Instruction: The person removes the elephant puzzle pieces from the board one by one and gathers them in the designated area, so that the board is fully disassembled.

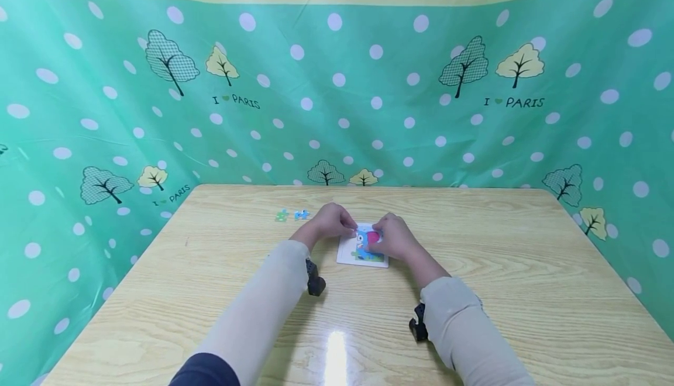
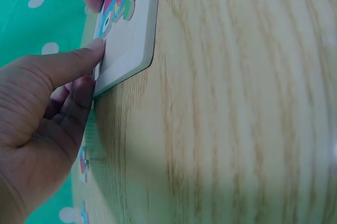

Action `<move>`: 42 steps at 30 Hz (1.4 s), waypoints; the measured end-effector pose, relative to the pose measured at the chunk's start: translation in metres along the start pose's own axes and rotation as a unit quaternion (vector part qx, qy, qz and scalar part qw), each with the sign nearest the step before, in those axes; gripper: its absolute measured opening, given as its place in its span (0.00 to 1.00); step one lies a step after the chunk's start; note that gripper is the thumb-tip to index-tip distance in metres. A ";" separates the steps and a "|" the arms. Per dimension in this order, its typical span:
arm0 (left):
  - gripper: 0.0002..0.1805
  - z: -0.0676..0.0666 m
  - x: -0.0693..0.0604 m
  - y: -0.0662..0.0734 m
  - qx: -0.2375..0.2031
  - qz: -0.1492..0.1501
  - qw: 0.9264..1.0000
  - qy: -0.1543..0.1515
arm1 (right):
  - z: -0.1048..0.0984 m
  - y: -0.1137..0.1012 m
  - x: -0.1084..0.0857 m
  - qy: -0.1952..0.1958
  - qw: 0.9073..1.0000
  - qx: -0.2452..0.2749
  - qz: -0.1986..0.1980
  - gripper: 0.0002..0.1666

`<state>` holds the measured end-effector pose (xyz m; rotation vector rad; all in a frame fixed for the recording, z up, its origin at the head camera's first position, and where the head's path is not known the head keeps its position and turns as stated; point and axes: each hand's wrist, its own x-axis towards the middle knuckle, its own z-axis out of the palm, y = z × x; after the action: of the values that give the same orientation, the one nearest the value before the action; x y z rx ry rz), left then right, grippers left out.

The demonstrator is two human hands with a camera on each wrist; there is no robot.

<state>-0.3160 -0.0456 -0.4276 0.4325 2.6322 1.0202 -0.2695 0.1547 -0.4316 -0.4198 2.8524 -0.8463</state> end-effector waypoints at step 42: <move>0.02 0.003 0.001 -0.004 -0.035 0.011 0.999 0.013 | 0.002 -0.006 0.001 0.032 0.999 0.014 0.034 0.24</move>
<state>-0.3163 -0.0462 -0.4328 0.4371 2.6096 1.1295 -0.2687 0.1489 -0.4300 -0.2968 2.8902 -0.9018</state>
